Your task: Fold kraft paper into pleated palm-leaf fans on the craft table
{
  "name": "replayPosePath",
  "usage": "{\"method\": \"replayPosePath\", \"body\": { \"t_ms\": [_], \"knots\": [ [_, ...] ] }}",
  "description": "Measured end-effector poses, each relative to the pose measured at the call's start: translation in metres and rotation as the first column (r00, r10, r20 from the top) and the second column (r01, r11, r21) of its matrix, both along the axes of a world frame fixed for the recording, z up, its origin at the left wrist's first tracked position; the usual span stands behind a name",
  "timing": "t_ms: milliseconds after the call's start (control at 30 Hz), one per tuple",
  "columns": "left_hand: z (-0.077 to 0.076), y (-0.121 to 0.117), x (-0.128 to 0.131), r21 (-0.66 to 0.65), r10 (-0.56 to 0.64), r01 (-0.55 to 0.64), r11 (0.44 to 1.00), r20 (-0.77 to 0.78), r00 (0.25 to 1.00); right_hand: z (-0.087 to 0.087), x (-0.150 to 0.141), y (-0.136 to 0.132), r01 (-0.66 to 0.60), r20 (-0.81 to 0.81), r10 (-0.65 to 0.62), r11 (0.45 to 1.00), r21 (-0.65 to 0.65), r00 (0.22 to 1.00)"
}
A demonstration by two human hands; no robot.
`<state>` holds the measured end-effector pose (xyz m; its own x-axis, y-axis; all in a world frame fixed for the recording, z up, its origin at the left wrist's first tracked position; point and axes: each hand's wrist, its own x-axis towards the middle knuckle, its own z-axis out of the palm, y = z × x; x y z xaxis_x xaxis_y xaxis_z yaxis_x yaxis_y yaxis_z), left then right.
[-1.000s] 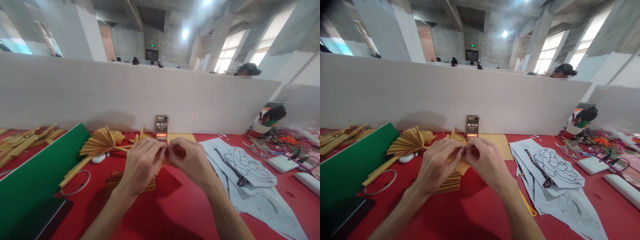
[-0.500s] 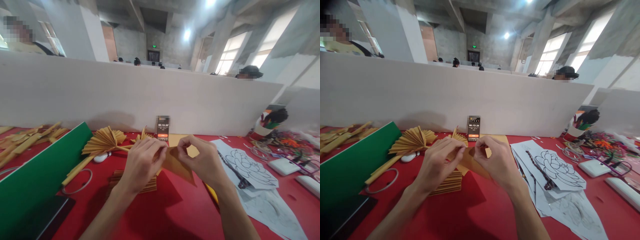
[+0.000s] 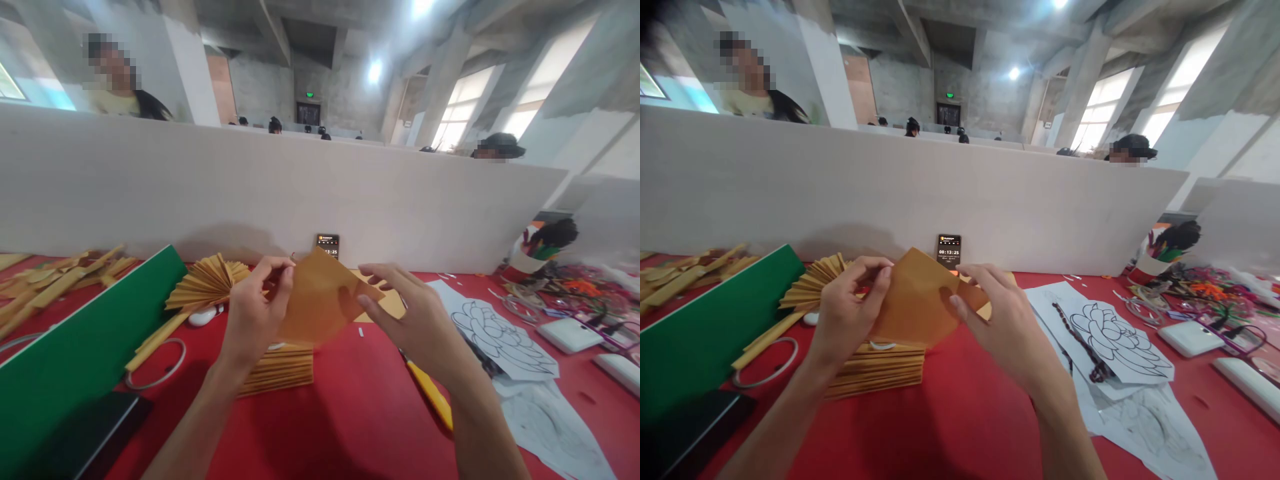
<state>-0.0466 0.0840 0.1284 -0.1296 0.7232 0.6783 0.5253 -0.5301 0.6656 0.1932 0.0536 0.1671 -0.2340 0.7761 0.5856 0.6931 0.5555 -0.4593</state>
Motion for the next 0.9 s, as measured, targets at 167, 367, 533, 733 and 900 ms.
{"method": "replayPosePath", "body": {
  "t_ms": [167,367,533,733,900],
  "knots": [
    [-0.001,0.001,-0.002,-0.015,0.034,-0.034,0.999,0.057,0.998,-0.005,-0.011,0.004,-0.012,0.009,0.012,1.000,-0.023,1.000],
    [-0.001,0.000,-0.001,-0.038,0.020,-0.017,0.999,0.060,0.998,-0.010,-0.016,0.006,-0.013,-0.024,0.013,1.000,-0.002,1.000],
    [-0.001,0.000,-0.001,-0.032,0.028,-0.027,0.999,0.049,0.998,-0.012,-0.019,0.007,-0.003,-0.010,0.002,1.000,-0.028,1.000],
    [-0.003,0.001,-0.001,-0.025,0.042,-0.040,0.999,0.046,0.998,-0.011,-0.024,0.007,-0.016,-0.038,0.015,1.000,-0.027,0.999],
    [-0.003,0.000,0.001,0.001,0.077,-0.077,0.997,0.014,0.997,-0.013,-0.027,0.005,0.033,-0.091,-0.038,0.998,-0.053,0.995]
  ]
}}
